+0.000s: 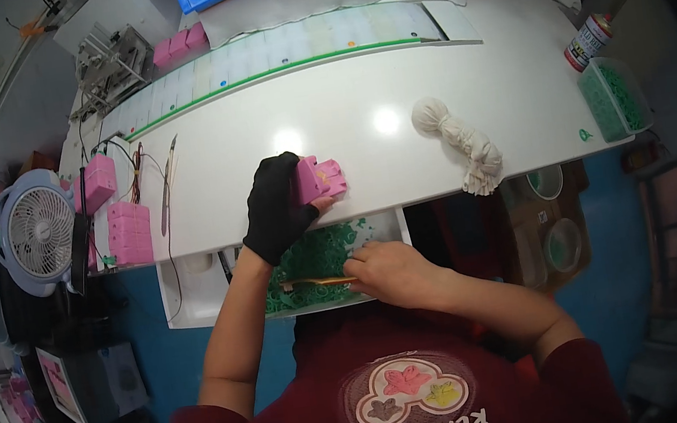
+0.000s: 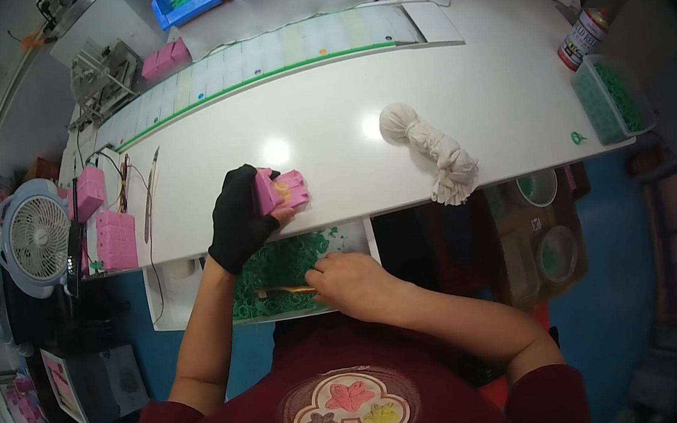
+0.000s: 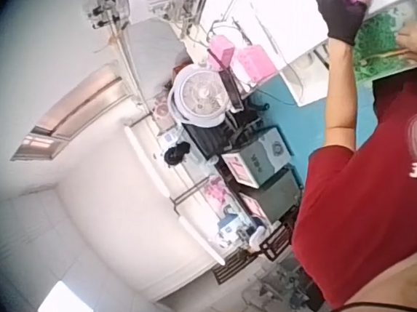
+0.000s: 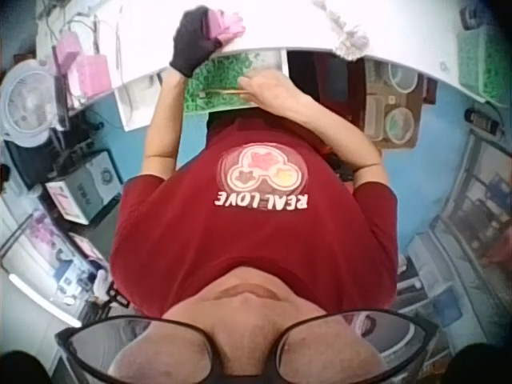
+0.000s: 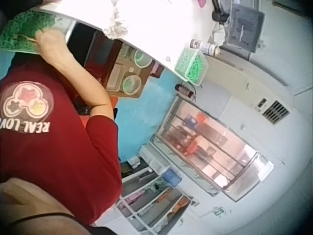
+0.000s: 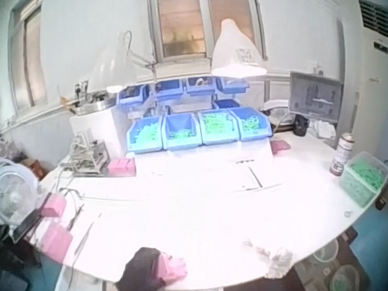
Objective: Assemble small green components into pink molds to create composite items.
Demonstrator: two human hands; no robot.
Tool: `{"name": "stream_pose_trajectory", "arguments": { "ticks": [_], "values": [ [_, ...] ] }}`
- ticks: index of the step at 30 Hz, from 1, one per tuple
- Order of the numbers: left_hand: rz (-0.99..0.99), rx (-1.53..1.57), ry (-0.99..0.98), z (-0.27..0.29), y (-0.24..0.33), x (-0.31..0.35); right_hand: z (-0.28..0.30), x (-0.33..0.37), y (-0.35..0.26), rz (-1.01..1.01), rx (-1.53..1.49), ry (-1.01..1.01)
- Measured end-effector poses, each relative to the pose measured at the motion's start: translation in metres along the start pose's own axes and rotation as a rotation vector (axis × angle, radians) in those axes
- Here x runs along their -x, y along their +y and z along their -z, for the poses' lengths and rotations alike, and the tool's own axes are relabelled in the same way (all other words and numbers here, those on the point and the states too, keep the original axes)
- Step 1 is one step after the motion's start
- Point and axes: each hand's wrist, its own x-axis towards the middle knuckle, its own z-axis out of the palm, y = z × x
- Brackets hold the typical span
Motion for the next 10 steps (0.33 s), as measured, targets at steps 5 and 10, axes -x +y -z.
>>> {"name": "stream_pose_trajectory", "arguments": {
  "ticks": [5,10],
  "values": [
    [0.091,0.143,-0.040,-0.004,-0.005,0.000,-0.050,-0.020,0.019,0.079,0.131,-0.138],
    [0.024,0.025,-0.068,-0.003,-0.012,0.008,-0.055,-0.029,0.019,0.104,0.155,-0.217]
  ]
}}
